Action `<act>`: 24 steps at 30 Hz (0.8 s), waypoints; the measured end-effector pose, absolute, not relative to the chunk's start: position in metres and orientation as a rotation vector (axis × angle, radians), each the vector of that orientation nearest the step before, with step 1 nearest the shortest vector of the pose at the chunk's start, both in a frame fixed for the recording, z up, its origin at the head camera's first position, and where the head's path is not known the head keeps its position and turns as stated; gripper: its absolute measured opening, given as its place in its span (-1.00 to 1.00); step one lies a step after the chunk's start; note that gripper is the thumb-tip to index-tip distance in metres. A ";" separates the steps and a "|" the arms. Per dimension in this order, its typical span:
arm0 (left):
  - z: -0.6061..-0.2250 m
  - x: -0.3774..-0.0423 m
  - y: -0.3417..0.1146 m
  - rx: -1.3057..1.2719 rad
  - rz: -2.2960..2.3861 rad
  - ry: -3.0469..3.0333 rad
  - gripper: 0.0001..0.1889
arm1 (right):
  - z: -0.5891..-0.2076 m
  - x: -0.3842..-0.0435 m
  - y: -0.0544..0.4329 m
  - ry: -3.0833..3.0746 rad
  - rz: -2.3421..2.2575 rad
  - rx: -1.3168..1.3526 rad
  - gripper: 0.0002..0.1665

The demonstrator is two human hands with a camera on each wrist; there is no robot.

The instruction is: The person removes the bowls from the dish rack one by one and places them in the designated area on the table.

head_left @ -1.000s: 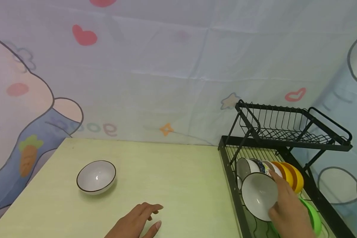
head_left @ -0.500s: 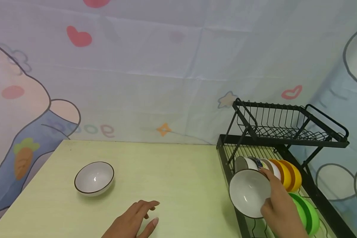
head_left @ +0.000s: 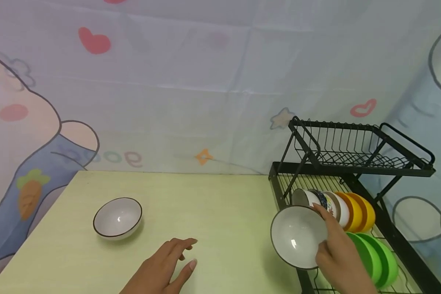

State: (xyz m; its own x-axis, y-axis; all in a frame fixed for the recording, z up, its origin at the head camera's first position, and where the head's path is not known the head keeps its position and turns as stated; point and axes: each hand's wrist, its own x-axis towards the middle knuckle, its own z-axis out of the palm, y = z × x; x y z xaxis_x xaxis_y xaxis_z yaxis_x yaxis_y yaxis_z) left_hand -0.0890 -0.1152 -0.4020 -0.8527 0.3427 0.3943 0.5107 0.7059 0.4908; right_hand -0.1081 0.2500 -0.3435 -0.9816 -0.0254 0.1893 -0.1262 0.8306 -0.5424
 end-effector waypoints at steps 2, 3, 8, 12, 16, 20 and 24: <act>-0.398 -0.091 -0.116 -0.668 -0.868 -2.620 -0.64 | -0.342 -0.107 0.246 -2.819 0.875 0.148 0.05; -0.396 -0.091 -0.116 -0.661 -0.865 -2.612 -0.64 | -0.341 -0.107 0.244 -2.813 0.891 0.164 0.04; -0.391 -0.092 -0.118 -0.635 -0.882 -2.603 -0.63 | -0.338 -0.105 0.234 -2.769 0.962 0.239 0.01; -0.391 -0.092 -0.119 -0.624 -0.906 -2.618 -0.62 | -0.337 -0.106 0.225 -2.736 0.985 0.278 0.02; -0.394 -0.091 -0.118 -0.613 -0.912 -2.642 -0.59 | -0.337 -0.106 0.216 -2.741 1.028 0.287 0.01; -0.394 -0.091 -0.118 -0.610 -0.902 -2.654 -0.57 | -0.336 -0.107 0.206 -2.762 1.076 0.294 -0.02; -0.391 -0.092 -0.117 -0.595 -0.924 -2.661 -0.58 | -0.333 -0.108 0.195 -2.739 1.139 0.349 -0.03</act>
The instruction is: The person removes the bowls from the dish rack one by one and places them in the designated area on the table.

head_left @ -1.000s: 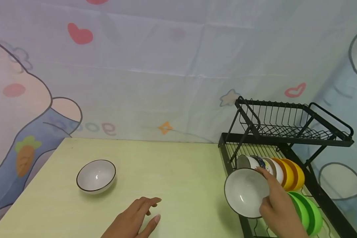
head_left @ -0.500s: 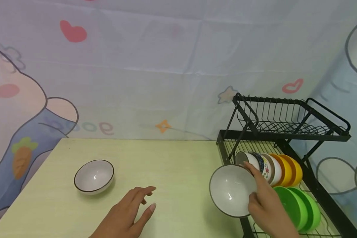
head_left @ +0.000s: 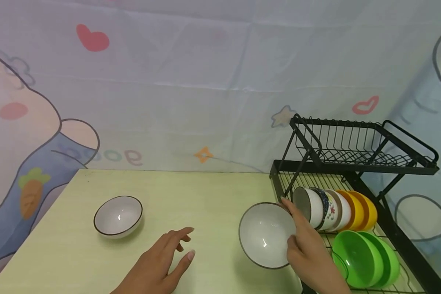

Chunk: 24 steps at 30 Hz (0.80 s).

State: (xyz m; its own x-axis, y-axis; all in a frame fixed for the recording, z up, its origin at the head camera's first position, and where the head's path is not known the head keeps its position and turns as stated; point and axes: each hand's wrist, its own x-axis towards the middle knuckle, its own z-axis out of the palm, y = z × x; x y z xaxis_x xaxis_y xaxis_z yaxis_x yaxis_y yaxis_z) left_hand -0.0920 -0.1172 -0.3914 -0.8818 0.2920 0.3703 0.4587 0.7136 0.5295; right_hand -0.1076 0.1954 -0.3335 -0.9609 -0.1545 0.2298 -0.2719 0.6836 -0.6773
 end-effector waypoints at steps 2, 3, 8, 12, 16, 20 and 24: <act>-0.389 -0.093 -0.117 -0.596 -0.938 -2.669 -0.58 | -0.333 -0.108 0.189 -2.723 1.162 0.372 -0.03; -0.388 -0.093 -0.117 -0.597 -0.944 -2.675 -0.58 | -0.332 -0.107 0.186 -2.710 1.181 0.384 -0.03; -0.387 -0.094 -0.116 -0.584 -0.971 -2.691 -0.56 | -0.334 -0.106 0.172 -2.693 1.241 0.390 -0.07; -0.387 -0.093 -0.116 -0.538 -1.016 -2.728 -0.57 | -0.341 -0.107 0.162 -2.686 1.301 0.414 -0.13; -0.389 -0.092 -0.115 -0.521 -1.059 -2.741 -0.57 | -0.348 -0.108 0.154 -2.671 1.349 0.445 -0.17; -0.391 -0.092 -0.114 -0.544 -1.098 -2.735 -0.58 | -0.353 -0.107 0.148 -2.697 1.383 0.418 -0.19; -0.394 -0.092 -0.111 -0.584 -1.183 -2.766 -0.55 | -0.359 -0.106 0.144 -2.698 1.400 0.413 -0.20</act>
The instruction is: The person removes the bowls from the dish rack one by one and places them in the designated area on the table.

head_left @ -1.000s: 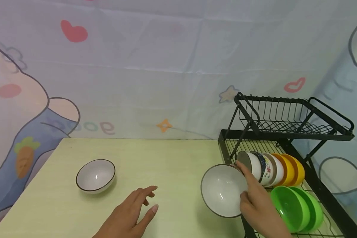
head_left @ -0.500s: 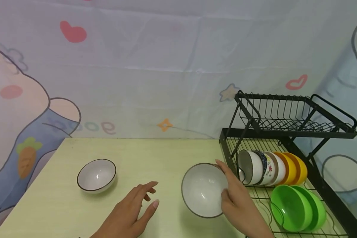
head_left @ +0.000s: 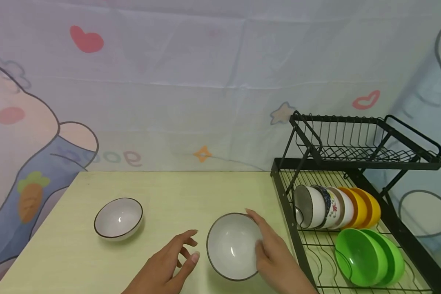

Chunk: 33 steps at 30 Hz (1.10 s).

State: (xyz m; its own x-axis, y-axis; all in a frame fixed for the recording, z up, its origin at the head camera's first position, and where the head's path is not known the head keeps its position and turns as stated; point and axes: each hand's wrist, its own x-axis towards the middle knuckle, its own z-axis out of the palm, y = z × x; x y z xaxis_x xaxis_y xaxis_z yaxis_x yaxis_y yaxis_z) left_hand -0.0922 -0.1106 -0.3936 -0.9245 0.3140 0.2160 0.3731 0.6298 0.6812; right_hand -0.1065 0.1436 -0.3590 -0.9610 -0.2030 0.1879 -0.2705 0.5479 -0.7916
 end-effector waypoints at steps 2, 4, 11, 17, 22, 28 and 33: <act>-0.395 -0.092 -0.110 -0.614 -1.224 -2.775 -0.52 | -0.363 -0.106 0.140 -2.682 1.423 0.432 -0.20; -0.396 -0.092 -0.109 -0.632 -1.268 -2.782 -0.49 | -0.366 -0.105 0.137 -2.676 1.434 0.445 -0.20; -0.398 -0.093 -0.107 -0.667 -1.318 -2.789 -0.39 | -0.376 -0.103 0.127 -2.685 1.379 0.502 -0.18; -0.399 -0.090 -0.109 -0.667 -1.320 -2.817 -0.35 | -0.384 -0.100 0.119 -2.701 1.456 0.528 -0.15; -0.399 -0.088 -0.105 -0.623 -1.268 -2.846 -0.28 | -0.389 -0.097 0.114 -2.681 1.522 0.581 -0.13; -0.401 -0.086 -0.103 -0.567 -1.246 -2.867 -0.27 | -0.392 -0.096 0.110 -2.675 1.607 0.584 -0.12; -0.403 -0.086 -0.103 -0.581 -1.274 -2.826 -0.30 | -0.393 -0.095 0.107 -2.670 1.648 0.617 -0.12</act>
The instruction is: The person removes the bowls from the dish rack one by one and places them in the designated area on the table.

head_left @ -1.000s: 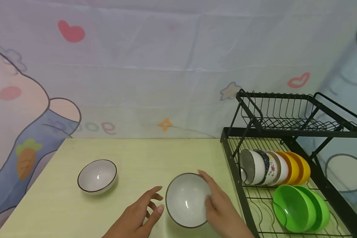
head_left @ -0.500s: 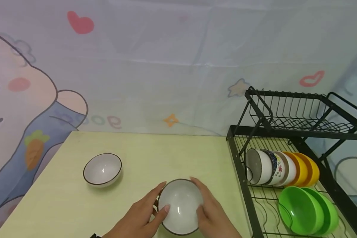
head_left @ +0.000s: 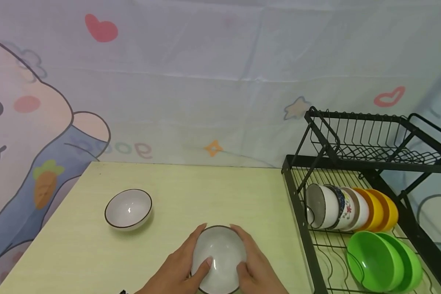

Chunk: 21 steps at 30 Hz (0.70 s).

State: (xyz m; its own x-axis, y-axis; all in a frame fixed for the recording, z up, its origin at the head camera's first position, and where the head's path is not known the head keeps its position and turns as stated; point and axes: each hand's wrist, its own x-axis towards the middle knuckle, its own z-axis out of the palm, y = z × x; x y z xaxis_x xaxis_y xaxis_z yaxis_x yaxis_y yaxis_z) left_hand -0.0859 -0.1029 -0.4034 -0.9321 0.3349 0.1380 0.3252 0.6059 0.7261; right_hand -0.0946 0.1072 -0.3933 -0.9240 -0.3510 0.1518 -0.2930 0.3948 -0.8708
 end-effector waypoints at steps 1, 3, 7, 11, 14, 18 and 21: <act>-0.404 -0.086 -0.103 0.580 1.272 2.805 -0.30 | -0.393 -0.094 0.107 2.576 -1.591 -0.598 -0.12; -0.405 -0.086 -0.102 0.583 1.286 2.798 -0.30 | -0.394 -0.094 0.106 2.577 -1.591 -0.597 -0.12; -0.409 -0.085 -0.099 0.540 1.276 2.800 -0.29 | -0.394 -0.092 0.104 2.558 -1.589 -0.569 -0.10; -0.412 -0.085 -0.098 0.535 1.250 2.835 -0.28 | -0.395 -0.091 0.103 2.516 -1.593 -0.529 -0.09; -0.413 -0.086 -0.100 0.578 1.259 2.835 -0.34 | -0.394 -0.090 0.102 2.486 -1.602 -0.508 -0.08; -0.413 -0.090 -0.102 0.661 1.281 2.845 -0.37 | -0.393 -0.090 0.102 2.468 -1.615 -0.505 -0.08; -0.412 -0.091 -0.103 0.678 1.274 2.858 -0.38 | -0.392 -0.090 0.102 2.486 -1.609 -0.523 -0.10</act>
